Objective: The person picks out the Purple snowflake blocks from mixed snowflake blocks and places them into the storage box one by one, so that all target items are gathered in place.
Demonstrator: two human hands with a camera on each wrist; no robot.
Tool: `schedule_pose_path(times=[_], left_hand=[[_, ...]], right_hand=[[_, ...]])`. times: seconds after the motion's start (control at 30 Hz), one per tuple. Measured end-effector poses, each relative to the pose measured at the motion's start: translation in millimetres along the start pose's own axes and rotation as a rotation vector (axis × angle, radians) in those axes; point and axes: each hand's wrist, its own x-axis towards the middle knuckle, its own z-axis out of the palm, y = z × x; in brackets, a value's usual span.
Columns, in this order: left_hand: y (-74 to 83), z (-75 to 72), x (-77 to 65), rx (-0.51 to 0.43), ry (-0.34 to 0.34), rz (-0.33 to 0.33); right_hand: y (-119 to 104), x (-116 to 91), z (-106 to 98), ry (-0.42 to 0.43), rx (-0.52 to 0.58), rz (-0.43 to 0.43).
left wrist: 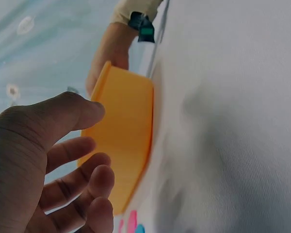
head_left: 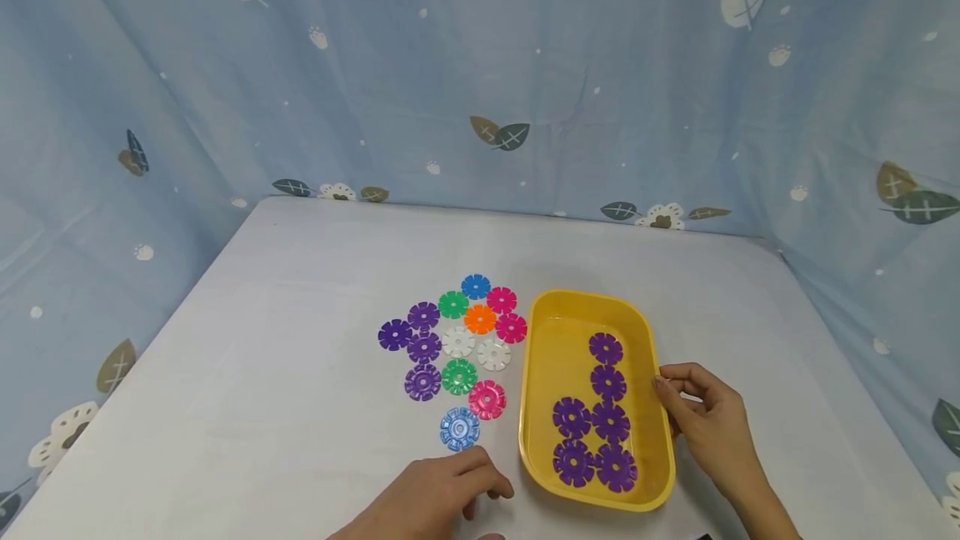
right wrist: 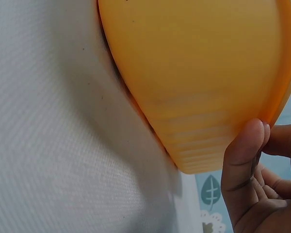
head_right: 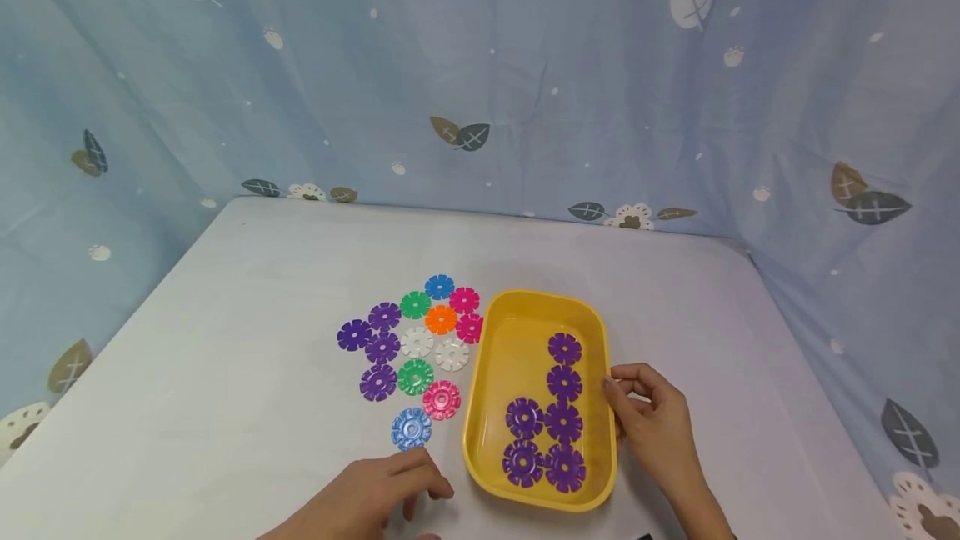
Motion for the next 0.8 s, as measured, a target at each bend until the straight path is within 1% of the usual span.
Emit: schedule_pose_path(times=[0.1, 0.23, 0.33, 0.63, 0.73, 0.8], left_hand=[[-1.7, -1.0, -3.8, -0.010, 0.024, -0.042], [-4.3, -2.6, -8.9, -0.005, 0.044, -0.115], [-7.3, -4.0, -12.2, 0.006, 0.064, -0.155], [-16.8, -5.7, -18.6, -0.057, 0.119, -0.217], [-19.7, -8.9, -21.5, -0.055, 0.140, -0.229], [-22.2, -11.7, -23.5, -0.044, 0.166, -0.232]], right_hand=[[-0.3, -0.6, 0.1, 0.003, -0.006, 0.000], [0.0, -0.3, 0.3, 0.000, 0.004, -0.006], [0.2, 0.1, 0.5, -0.001, 0.004, -0.006], [-0.2, 0.2, -0.4, 0.000, -0.007, -0.004], [-0.4, 0.0, -0.5, -0.001, -0.009, 0.004], [0.0, 0.1, -0.2, -0.001, -0.008, 0.007]])
